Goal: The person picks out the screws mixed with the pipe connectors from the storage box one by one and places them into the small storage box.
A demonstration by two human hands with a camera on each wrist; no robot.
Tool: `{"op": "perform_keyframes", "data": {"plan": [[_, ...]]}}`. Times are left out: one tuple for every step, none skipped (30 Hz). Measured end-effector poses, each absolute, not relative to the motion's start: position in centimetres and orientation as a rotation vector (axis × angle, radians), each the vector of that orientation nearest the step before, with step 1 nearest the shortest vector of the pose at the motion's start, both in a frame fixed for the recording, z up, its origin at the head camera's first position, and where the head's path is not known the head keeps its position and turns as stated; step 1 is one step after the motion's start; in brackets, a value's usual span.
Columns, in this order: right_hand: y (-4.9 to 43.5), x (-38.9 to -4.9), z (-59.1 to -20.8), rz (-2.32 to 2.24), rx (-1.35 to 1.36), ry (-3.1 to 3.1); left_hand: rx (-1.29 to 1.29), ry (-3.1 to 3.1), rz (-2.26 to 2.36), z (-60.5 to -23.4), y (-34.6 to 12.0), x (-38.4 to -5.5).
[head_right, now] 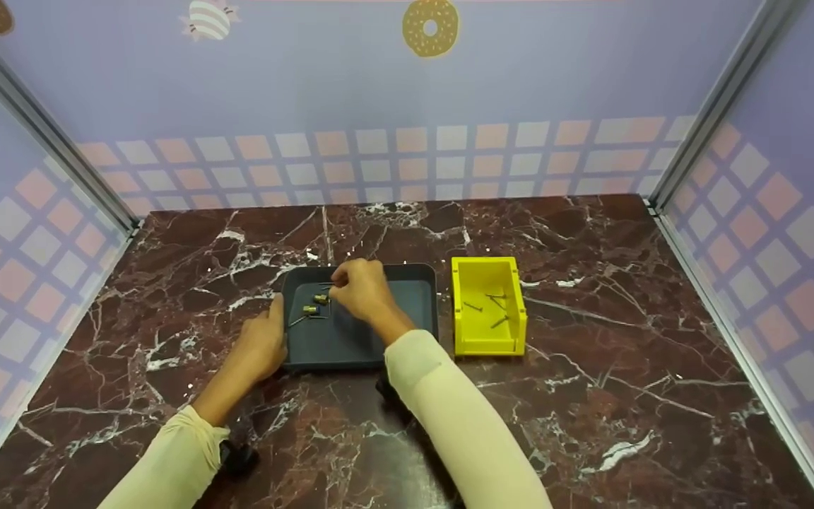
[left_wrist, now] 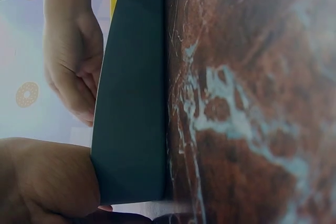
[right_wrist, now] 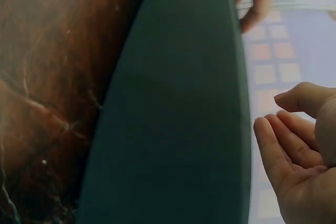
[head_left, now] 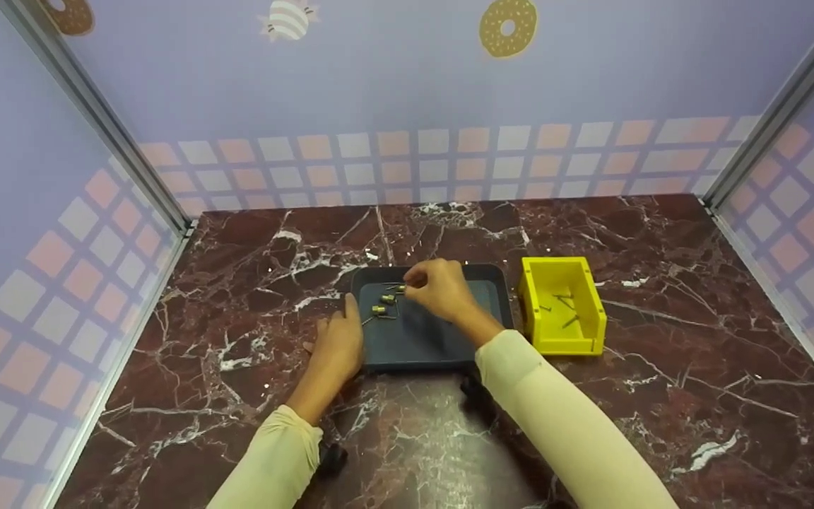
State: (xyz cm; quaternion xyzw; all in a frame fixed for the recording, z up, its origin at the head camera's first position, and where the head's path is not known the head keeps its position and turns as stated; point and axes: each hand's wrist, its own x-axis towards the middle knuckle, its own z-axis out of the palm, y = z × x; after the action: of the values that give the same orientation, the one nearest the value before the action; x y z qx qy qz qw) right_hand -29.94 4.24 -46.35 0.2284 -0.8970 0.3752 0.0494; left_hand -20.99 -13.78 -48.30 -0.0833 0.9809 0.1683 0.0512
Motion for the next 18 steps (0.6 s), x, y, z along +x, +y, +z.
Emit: {"op": "perform_keyframes", "data": {"plan": [[4.1,-30.1,-46.5,1.107,0.709,-2.751,-0.258,2.983,0.519,-48.2,-13.8,-21.0],[4.0,-30.3,-46.7,1.08,0.721,-2.765,-0.261,2.981,0.523,-48.2,-13.8,-21.0],[3.9,-30.4,-46.8,1.055,0.73,-2.782,-0.264,2.981,0.528,-48.2,-13.8,-21.0],[3.8,-30.6,-47.1,1.041,0.737,-2.797,-0.267,2.98,0.529,-48.2,-13.8,-21.0],[3.8,-30.7,-47.2,1.035,0.738,-2.81,-0.269,2.978,0.532,-48.2,-13.8,-21.0],[3.7,-30.8,-47.4,1.03,0.738,-2.82,-0.271,2.977,0.533,-48.2,-13.9,-21.0],[3.7,-30.9,-47.5,1.028,0.743,-2.827,-0.273,2.975,0.536,-48.1,-13.9,-21.0],[3.6,-31.0,-47.5,1.024,0.749,-2.833,-0.275,2.973,0.538,-48.2,-13.9,-21.0],[3.5,-31.1,-47.6,1.018,0.756,-2.84,-0.276,2.973,0.541,-48.2,-13.9,-21.0],[3.4,-31.2,-47.7,1.013,0.764,-2.841,-0.276,2.977,0.54,-48.1,-13.9,-21.0],[3.3,-31.3,-47.7,1.006,0.773,-2.845,-0.279,2.981,0.539,-48.1,-13.9,-21.0],[3.2,-31.4,-47.7,0.997,0.782,-2.849,-0.28,2.986,0.535,-48.2,-13.9,-21.0],[3.1,-31.6,-47.8,0.985,0.785,-2.86,-0.276,2.994,0.526,-48.2,-13.9,-21.0],[3.0,-31.7,-47.9,0.973,0.78,-2.871,-0.272,3.001,0.521,-48.2,-13.9,-21.0],[3.0,-31.7,-47.9,0.964,0.774,-2.884,-0.269,3.006,0.514,-48.2,-13.9,-21.0],[2.9,-31.8,-48.0,0.954,0.764,-2.898,-0.263,3.009,0.507,-48.2,-13.9,-21.0],[2.9,-31.9,-48.1,0.944,0.752,-2.914,-0.258,3.011,0.501,-48.2,-13.8,-21.1],[2.8,-31.9,-48.1,0.935,0.744,-2.924,-0.251,3.014,0.496,-48.3,-13.8,-21.1]]}}
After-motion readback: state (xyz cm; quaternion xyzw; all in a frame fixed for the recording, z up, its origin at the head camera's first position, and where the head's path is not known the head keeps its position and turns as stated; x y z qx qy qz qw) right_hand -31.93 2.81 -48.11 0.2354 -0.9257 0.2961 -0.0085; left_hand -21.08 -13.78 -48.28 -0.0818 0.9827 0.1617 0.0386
